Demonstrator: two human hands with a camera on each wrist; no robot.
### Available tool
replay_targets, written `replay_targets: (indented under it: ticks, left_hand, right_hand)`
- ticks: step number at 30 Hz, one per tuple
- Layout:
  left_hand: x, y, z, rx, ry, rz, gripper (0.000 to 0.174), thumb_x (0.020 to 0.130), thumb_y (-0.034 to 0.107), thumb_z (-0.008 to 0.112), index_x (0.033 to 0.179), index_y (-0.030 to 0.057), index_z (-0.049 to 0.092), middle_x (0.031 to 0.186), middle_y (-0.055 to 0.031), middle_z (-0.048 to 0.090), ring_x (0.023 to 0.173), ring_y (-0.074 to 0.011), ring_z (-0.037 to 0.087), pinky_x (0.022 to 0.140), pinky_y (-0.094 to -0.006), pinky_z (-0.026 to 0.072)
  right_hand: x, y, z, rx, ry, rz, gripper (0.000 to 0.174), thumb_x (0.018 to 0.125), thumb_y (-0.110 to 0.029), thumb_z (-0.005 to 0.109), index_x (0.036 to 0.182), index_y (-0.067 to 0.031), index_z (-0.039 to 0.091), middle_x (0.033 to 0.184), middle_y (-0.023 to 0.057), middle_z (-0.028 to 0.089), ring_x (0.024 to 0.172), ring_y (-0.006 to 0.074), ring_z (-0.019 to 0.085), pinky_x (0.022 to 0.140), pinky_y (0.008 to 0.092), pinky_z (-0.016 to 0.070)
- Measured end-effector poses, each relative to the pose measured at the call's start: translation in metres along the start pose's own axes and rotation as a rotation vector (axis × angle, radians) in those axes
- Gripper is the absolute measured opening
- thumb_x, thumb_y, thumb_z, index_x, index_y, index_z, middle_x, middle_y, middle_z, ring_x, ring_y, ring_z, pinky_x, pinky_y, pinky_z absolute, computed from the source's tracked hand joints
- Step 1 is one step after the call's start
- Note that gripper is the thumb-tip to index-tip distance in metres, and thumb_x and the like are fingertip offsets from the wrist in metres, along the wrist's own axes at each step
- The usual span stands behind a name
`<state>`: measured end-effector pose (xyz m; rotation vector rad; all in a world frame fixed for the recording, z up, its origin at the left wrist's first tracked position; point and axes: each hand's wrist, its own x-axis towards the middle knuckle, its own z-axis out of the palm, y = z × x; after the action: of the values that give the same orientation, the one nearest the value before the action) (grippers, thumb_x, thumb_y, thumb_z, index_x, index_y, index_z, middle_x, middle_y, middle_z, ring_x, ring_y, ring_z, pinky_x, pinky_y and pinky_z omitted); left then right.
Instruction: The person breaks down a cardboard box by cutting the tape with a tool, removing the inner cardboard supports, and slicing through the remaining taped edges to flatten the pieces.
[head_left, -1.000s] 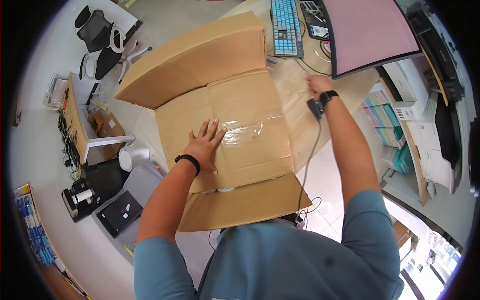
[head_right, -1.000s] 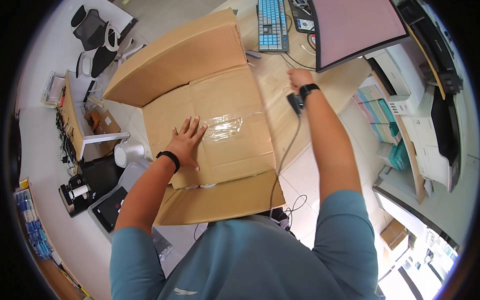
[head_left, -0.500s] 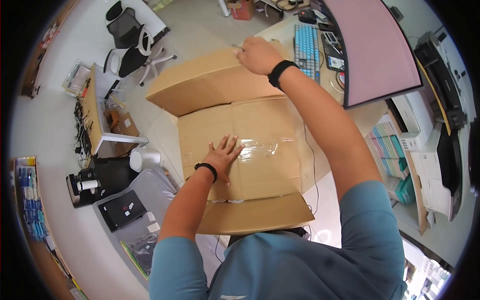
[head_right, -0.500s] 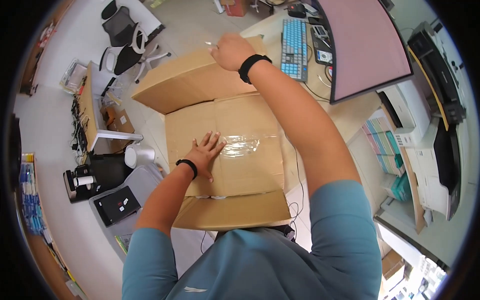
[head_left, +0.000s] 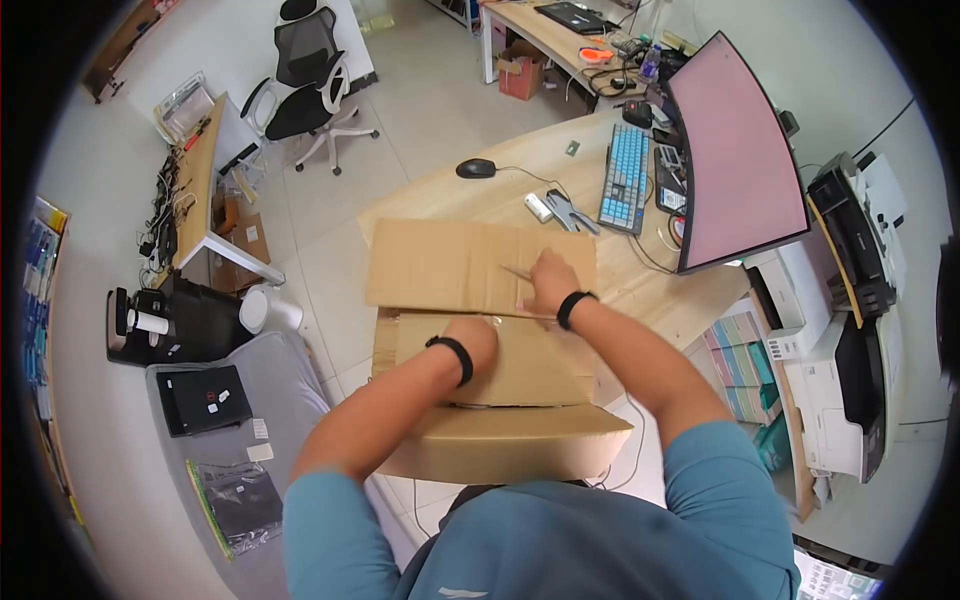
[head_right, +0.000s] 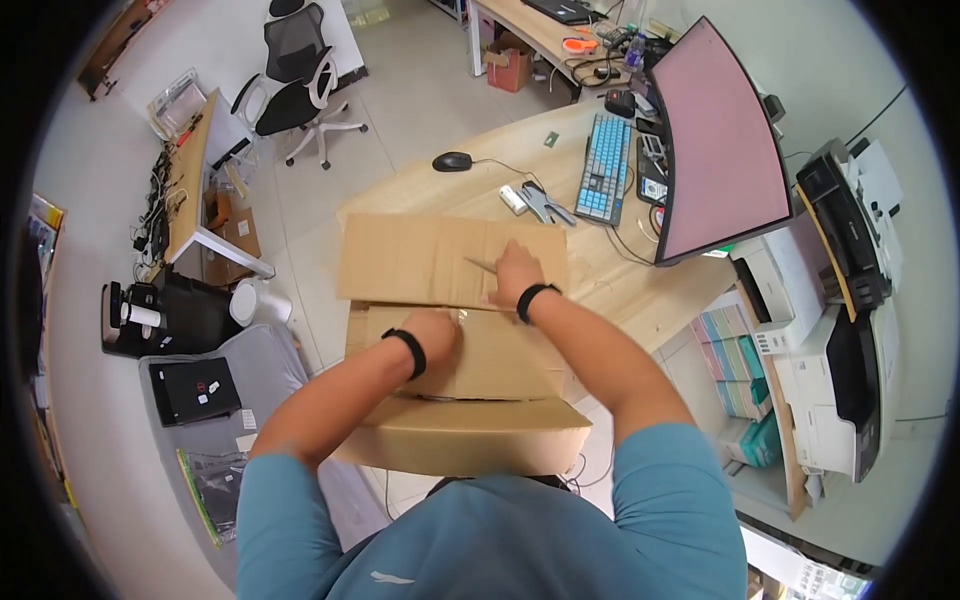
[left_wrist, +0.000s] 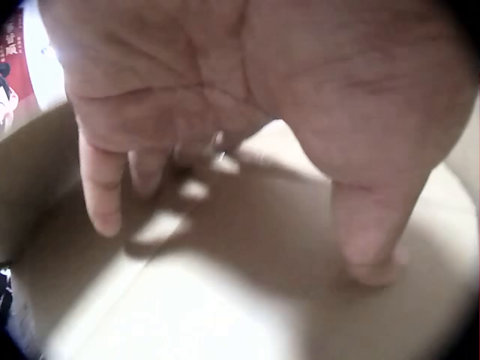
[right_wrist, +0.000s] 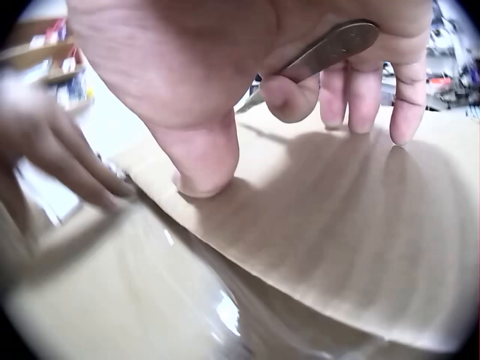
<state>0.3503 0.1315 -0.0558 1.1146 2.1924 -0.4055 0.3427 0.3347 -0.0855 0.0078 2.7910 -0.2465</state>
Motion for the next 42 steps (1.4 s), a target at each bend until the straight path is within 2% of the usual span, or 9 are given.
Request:
replay_targets:
  ticks: [1,4,6,8,12,20,27,36,42]
  left_hand:
    - [-0.034,0.007,-0.027,-0.124,-0.181,0.067,0.069,0.083,0.041,0.07,0.139,0.0042,0.05,0.125,-0.0199,0.062,0.107,-0.0367,0.062,0.087,-0.0449,0.0528]
    - [-0.14,0.018,-0.016,-0.393,0.199,0.178,0.066,0.08,0.044,0.072,0.127,0.0004,0.056,0.116,-0.0206,0.063,0.106,-0.0372,0.061,0.088,-0.0449,0.0509]
    - [-0.185,0.038,0.01,-0.42,0.313,0.192,0.064,0.079,0.043,0.074,0.124,0.0004,0.057,0.116,-0.0185,0.063,0.106,-0.0368,0.061,0.09,-0.0444,0.0497]
    - [-0.207,0.056,0.04,-0.321,0.822,0.157,0.048,0.077,0.033,0.076,0.109,0.0021,0.058,0.1,-0.0137,0.061,0.099,-0.031,0.06,0.088,-0.042,0.0473]
    - [-0.18,0.048,0.091,-0.355,0.939,0.122,0.042,0.068,0.018,0.076,0.102,0.0052,0.057,0.091,-0.0098,0.056,0.093,-0.0273,0.057,0.084,-0.0404,0.0446]
    - [-0.205,-0.052,0.088,-0.237,0.823,0.307,0.041,0.064,0.018,0.08,0.095,0.0076,0.056,0.092,-0.01,0.057,0.093,-0.0303,0.056,0.084,-0.0411,0.0432]
    - [-0.263,-0.065,0.115,-0.182,0.695,0.174,0.044,0.064,0.021,0.082,0.099,0.0078,0.06,0.099,-0.0106,0.058,0.103,-0.0302,0.057,0.092,-0.0422,0.0439]
    - [-0.258,-0.202,0.142,-0.31,1.076,-0.304,0.049,0.079,0.036,0.072,0.113,0.0015,0.064,0.116,-0.0196,0.061,0.109,-0.0378,0.058,0.097,-0.0424,0.0459]
    - [-0.252,-0.242,0.133,-0.719,0.61,-0.318,0.047,0.078,0.016,0.061,0.122,-0.0016,0.062,0.111,-0.0208,0.069,0.098,-0.0315,0.067,0.089,-0.0366,0.0516]
  right_hand:
    - [-0.001,-0.006,0.01,0.008,-0.006,0.024,0.073,0.067,-0.058,0.081,0.112,-0.0011,0.07,0.141,0.0228,0.044,0.127,0.037,0.045,0.103,0.0464,0.0422]
    - [0.002,-0.004,0.01,-0.164,0.333,-0.091,0.077,0.057,-0.055,0.087,0.105,0.0032,0.069,0.143,0.0278,0.041,0.131,0.0411,0.04,0.107,0.0487,0.0372]
    - [-0.001,0.005,0.006,-0.11,0.284,-0.109,0.081,0.055,-0.056,0.087,0.105,0.0056,0.068,0.144,0.0306,0.039,0.133,0.0424,0.038,0.11,0.0477,0.0352]
    - [0.009,0.009,-0.002,-0.065,0.261,-0.143,0.085,0.053,-0.056,0.088,0.105,0.008,0.067,0.145,0.0333,0.037,0.135,0.0437,0.036,0.112,0.0467,0.0332]
    - [0.005,0.01,0.004,-0.047,0.08,-0.098,0.091,0.056,-0.064,0.083,0.113,0.0054,0.067,0.148,0.0291,0.035,0.136,0.0391,0.036,0.113,0.0421,0.0326]
    - [-0.057,-0.035,0.021,-0.027,-0.057,0.049,0.092,0.066,-0.074,0.072,0.11,0.0068,0.07,0.111,0.0238,0.066,0.117,0.035,0.052,0.102,0.038,0.0441]
    - [-0.084,-0.033,0.086,0.16,0.151,0.122,0.091,0.065,-0.069,0.077,0.107,0.0108,0.068,0.132,0.0304,0.052,0.128,0.038,0.047,0.109,0.0371,0.039]
    - [-0.098,-0.059,0.059,0.174,0.017,0.151,0.086,0.067,-0.062,0.079,0.108,0.0122,0.067,0.135,0.0311,0.049,0.132,0.0367,0.044,0.109,0.0366,0.0401]
    - [-0.092,-0.054,0.066,0.144,0.05,0.159,0.085,0.067,-0.06,0.081,0.109,0.0123,0.067,0.134,0.0309,0.049,0.132,0.0366,0.044,0.108,0.036,0.0405]
